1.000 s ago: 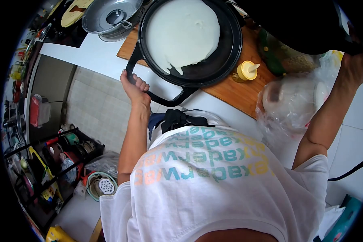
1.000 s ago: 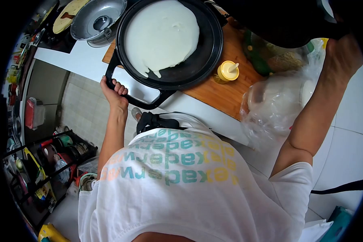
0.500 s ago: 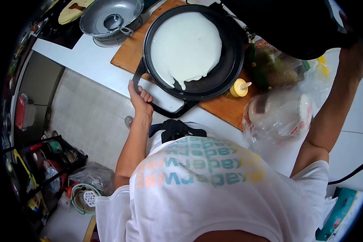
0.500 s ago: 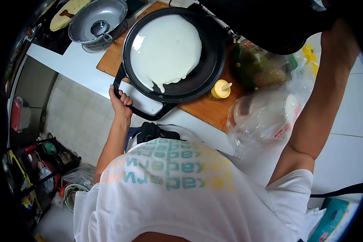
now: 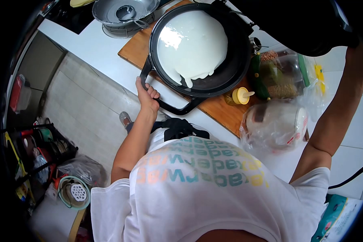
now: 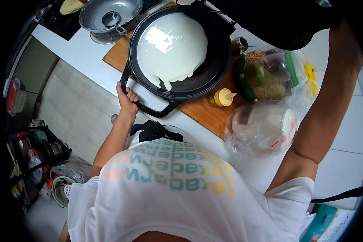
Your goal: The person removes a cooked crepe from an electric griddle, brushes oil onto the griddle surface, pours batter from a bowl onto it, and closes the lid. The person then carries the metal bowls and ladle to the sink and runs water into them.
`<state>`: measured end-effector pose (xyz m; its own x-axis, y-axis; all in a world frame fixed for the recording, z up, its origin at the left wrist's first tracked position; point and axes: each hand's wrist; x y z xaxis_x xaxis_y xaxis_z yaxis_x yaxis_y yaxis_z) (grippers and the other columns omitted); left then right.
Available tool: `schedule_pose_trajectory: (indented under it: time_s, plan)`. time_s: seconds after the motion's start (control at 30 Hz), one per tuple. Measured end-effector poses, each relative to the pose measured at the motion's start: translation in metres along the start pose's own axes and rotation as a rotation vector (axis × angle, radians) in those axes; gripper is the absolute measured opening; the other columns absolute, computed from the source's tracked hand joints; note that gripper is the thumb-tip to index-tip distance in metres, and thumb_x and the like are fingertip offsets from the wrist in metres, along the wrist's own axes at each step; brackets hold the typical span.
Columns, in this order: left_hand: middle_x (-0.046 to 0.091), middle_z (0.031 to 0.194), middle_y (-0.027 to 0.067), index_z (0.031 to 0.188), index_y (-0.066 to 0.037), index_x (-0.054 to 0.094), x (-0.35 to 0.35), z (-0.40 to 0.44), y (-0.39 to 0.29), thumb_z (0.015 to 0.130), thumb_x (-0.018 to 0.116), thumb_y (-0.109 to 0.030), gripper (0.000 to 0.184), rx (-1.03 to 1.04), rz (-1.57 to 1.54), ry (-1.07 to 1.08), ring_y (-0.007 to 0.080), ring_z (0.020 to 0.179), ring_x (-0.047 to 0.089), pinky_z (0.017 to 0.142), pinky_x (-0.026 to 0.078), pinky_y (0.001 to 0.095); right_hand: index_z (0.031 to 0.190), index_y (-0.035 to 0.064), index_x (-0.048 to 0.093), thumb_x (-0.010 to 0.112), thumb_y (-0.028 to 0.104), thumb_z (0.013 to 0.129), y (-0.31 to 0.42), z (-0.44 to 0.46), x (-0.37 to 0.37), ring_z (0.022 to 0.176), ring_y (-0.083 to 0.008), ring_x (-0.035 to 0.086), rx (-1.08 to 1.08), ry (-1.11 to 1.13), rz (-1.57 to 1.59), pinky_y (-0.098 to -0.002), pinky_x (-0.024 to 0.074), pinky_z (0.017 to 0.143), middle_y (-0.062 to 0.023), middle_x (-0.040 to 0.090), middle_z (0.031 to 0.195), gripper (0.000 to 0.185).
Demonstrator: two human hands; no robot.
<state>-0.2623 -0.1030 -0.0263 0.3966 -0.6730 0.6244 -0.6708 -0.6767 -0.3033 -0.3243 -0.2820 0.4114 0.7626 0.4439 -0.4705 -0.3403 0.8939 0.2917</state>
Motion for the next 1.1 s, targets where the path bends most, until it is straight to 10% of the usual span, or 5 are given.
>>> schedule_pose_trajectory:
  time_s: [1.1]
  plan:
    - [0.018,0.041,-0.0056,0.054,-0.018,0.03,0.007,-0.004,0.005,0.071,0.053,-0.056,0.047,-0.034,-0.067,0.009,0.0082,0.035,0.016,0.035,0.015,0.0219,0.072,0.0017,0.056,0.057,0.015,0.077,0.009,-0.002,-0.014,0.067,-0.0167,0.053,0.027,0.002,-0.064,-0.0249,0.042,0.066,-0.0064,0.054,0.065,0.015]
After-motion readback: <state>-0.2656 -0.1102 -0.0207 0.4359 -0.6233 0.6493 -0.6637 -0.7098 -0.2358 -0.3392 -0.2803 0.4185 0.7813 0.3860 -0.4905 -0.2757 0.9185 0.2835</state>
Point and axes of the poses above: each hand's wrist, its own z-axis towards the middle knuckle, its own x-axis out of the palm, y = z × x
